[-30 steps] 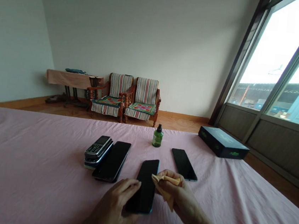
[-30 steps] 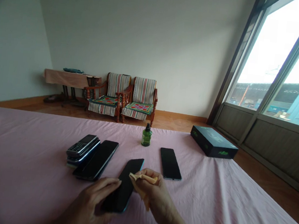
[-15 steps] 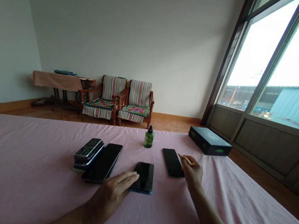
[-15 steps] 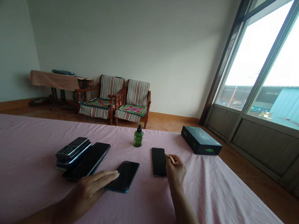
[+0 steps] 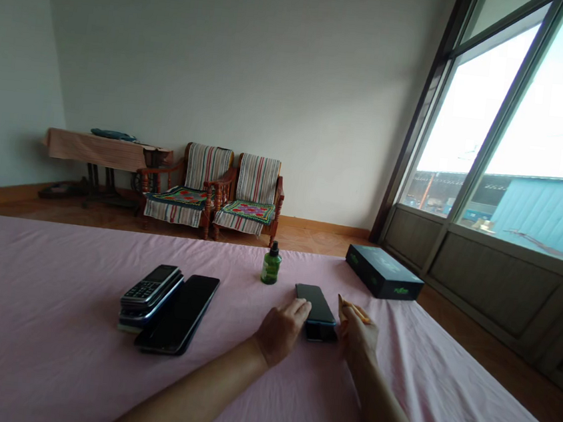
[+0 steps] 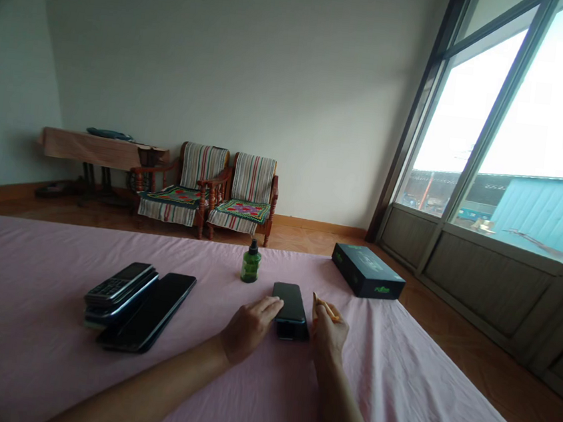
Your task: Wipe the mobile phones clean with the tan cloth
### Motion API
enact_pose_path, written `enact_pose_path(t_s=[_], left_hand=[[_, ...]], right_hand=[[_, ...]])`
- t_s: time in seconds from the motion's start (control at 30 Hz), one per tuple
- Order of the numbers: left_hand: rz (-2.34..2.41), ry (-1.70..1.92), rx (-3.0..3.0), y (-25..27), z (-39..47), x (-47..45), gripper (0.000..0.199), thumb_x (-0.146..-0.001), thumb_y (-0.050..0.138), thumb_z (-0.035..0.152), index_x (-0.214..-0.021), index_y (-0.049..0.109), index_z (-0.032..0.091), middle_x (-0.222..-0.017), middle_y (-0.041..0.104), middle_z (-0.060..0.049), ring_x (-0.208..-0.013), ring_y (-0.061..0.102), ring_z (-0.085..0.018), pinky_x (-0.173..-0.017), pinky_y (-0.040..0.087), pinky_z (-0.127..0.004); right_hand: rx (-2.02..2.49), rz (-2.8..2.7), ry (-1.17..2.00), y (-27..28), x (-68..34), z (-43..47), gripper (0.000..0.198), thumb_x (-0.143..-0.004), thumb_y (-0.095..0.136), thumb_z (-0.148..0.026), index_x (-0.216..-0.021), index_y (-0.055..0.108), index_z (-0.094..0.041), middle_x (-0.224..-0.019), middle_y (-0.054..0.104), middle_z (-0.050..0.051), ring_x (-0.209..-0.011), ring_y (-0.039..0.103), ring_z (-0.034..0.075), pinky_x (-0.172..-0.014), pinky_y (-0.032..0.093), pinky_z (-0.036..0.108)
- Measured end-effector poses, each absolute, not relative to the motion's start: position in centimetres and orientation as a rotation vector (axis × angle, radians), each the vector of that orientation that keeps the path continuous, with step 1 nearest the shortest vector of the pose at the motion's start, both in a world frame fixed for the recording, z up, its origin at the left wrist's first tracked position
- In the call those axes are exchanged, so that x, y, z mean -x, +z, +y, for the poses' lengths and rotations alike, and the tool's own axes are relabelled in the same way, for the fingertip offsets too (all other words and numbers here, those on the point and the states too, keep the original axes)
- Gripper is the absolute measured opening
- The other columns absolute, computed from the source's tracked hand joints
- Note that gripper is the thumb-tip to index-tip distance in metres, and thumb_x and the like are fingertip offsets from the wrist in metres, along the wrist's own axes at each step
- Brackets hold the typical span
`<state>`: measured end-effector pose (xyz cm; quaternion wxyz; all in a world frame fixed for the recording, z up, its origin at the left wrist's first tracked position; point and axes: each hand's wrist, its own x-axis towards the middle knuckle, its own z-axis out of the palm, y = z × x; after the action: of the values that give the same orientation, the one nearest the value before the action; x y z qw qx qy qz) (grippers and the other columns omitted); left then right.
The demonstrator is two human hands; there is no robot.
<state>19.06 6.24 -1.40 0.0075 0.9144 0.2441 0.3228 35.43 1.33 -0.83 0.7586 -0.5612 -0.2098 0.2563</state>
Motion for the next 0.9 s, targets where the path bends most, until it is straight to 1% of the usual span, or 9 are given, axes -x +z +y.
enact_pose_path(t_s=[0.13,0.23,0.3,0.37,0.4,0.47,0.57,0.73,0.9], left_hand=[[0.809,0.886,-2.84,-1.6,5.9,-20.4,0.035,-0.091,0.047,0.004,-0.124,0.055,0.012,-0.124,0.061,-0.015,-0.11,0.063,-0.025,-0.09,0.054,-0.039],[0.815,0.827,-2.793,-1.6,5.4,-20.4,0.037,-0.088,0.058,0.013,-0.125,0.055,0.014,-0.13,0.058,-0.015,-0.116,0.059,-0.026,-0.097,0.05,-0.037],[0.822,0.814,-2.745,-1.5,5.0,-20.2,0.048,-0.083,0.068,0.027,-0.127,0.054,0.014,-0.132,0.057,-0.015,-0.12,0.056,-0.027,-0.101,0.046,-0.037],[0.859,0.827,-2.685,-1.5,4.5,-19.8,0.06,-0.079,0.071,0.036,-0.13,0.051,0.012,-0.132,0.057,-0.016,-0.121,0.054,-0.027,-0.103,0.044,-0.037],[0.887,0.837,-2.652,-1.5,4.3,-19.7,0.063,-0.079,0.071,0.038,-0.132,0.049,0.011,-0.132,0.057,-0.017,-0.121,0.054,-0.028,-0.103,0.044,-0.038],[0.951,0.852,-2.59,-1.6,4.0,-19.6,0.066,-0.08,0.07,0.036,-0.135,0.046,0.008,-0.129,0.058,-0.02,-0.119,0.055,-0.029,-0.101,0.044,-0.041],[1.001,0.855,-2.524,-1.9,3.9,-19.7,0.061,-0.082,0.068,0.028,-0.134,0.047,0.004,-0.124,0.061,-0.02,-0.116,0.057,-0.03,-0.099,0.045,-0.041],[0.991,0.863,-2.479,-2.2,4.2,-19.9,0.047,-0.081,0.066,0.019,-0.126,0.056,0.009,-0.124,0.063,-0.015,-0.117,0.056,-0.027,-0.102,0.042,-0.038],[0.972,0.878,-2.476,-2.1,4.1,-19.7,0.047,-0.08,0.066,0.018,-0.126,0.056,0.011,-0.12,0.065,-0.012,-0.112,0.058,-0.026,-0.099,0.043,-0.036]], right_hand=[[1.245,-0.486,0.579,-1.1,-35.4,1.7,0.035,-0.055,0.073,-0.042,-0.076,0.065,-0.014,-0.04,0.044,-0.009,-0.032,0.036,0.007,-0.032,0.025,0.021],[1.268,-0.541,0.565,-1.6,-35.7,2.0,0.036,-0.054,0.073,-0.042,-0.076,0.068,-0.013,-0.047,0.054,-0.004,-0.038,0.045,0.01,-0.037,0.033,0.022],[1.298,-0.58,0.541,-2.0,-36.0,2.2,0.036,-0.055,0.072,-0.041,-0.078,0.069,-0.013,-0.053,0.06,-0.001,-0.044,0.051,0.013,-0.041,0.037,0.023],[1.343,-0.622,0.511,-2.3,-36.3,2.2,0.036,-0.058,0.07,-0.04,-0.081,0.07,-0.012,-0.056,0.063,0.0,-0.048,0.054,0.014,-0.043,0.037,0.023],[1.369,-0.645,0.494,-2.3,-36.4,2.2,0.035,-0.059,0.069,-0.039,-0.081,0.071,-0.012,-0.056,0.064,0.001,-0.049,0.055,0.015,-0.043,0.037,0.023],[1.42,-0.7,0.463,-2.2,-36.5,2.1,0.033,-0.06,0.068,-0.04,-0.079,0.072,-0.013,-0.055,0.064,0.001,-0.049,0.055,0.015,-0.043,0.036,0.023],[1.489,-0.799,0.429,-1.8,-36.4,2.0,0.03,-0.06,0.069,-0.041,-0.071,0.073,-0.014,-0.049,0.06,0.0,-0.046,0.052,0.014,-0.042,0.033,0.023],[1.533,-0.929,0.379,-1.4,-36.1,2.2,0.029,-0.058,0.069,-0.044,-0.065,0.072,-0.016,-0.049,0.061,0.0,-0.047,0.052,0.015,-0.043,0.033,0.023],[1.524,-0.995,0.367,-1.2,-35.7,2.3,0.029,-0.057,0.069,-0.045,-0.063,0.071,-0.017,-0.05,0.061,0.001,-0.048,0.054,0.016,-0.044,0.036,0.024]])
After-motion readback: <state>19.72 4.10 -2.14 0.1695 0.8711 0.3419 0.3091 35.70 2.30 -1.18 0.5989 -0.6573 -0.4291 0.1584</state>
